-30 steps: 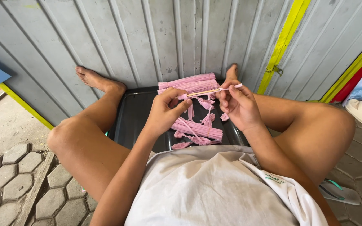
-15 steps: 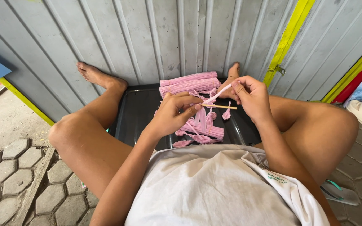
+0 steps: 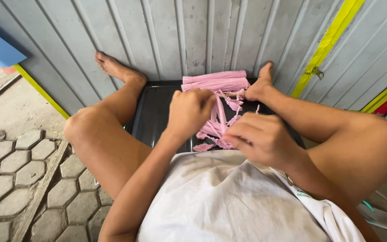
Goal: The person sits on the floor and uses a thin wooden stick to thread and tie pink plastic strips into small bundles. The person repeatedly picks up strips, wraps them around the stick, and secures them, placing finished bundles on a black tray.
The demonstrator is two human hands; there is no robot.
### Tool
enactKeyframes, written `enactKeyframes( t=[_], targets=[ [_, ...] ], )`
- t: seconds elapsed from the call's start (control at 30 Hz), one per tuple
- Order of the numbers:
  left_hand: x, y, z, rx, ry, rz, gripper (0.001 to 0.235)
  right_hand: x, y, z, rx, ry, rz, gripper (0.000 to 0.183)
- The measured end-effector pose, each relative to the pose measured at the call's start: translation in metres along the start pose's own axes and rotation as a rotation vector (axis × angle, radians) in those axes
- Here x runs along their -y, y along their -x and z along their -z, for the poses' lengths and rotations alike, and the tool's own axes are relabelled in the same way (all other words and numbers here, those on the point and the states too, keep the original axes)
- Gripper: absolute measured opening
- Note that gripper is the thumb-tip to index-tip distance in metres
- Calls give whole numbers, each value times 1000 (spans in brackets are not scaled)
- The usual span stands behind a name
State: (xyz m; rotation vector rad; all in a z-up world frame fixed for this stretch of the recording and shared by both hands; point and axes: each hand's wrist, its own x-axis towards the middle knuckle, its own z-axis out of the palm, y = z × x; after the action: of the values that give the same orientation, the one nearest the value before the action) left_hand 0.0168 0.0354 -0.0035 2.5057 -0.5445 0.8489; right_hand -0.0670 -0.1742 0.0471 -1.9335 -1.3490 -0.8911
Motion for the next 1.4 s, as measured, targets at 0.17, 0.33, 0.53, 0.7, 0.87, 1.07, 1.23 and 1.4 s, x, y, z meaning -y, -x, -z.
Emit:
enactKeyframes(
  t=[0.17, 0.33, 0.53, 0.7, 0.87, 1.07, 1.23, 1.4],
  targets=[
    [34, -4, 19, 15, 485, 337, 17, -61, 13, -6, 104, -125, -100, 7],
    [13, 3, 35, 61, 783, 230, 14, -94, 15, -5, 10, -166, -155, 10],
    [-37, 9, 58, 217, 695, -161, 7, -126, 23, -15, -111, -216, -507, 5],
    [-42, 8, 49, 238, 250, -150, 23, -61, 35, 31, -317, 193, -141, 13],
    [-14, 2, 48, -66, 130, -51, 18, -26, 28, -4, -131, -101, -129, 8],
    [-13, 6, 61, 10, 793, 16, 12, -63, 18, -7, -139, -97, -292, 8],
    [-42, 8, 78, 171, 799, -202, 5, -96, -7, -4, -167, -21, -328, 11],
    [-12, 2, 54, 5, 36, -27, 20, -62, -37, 13, -157, 181, -98, 11]
  ],
)
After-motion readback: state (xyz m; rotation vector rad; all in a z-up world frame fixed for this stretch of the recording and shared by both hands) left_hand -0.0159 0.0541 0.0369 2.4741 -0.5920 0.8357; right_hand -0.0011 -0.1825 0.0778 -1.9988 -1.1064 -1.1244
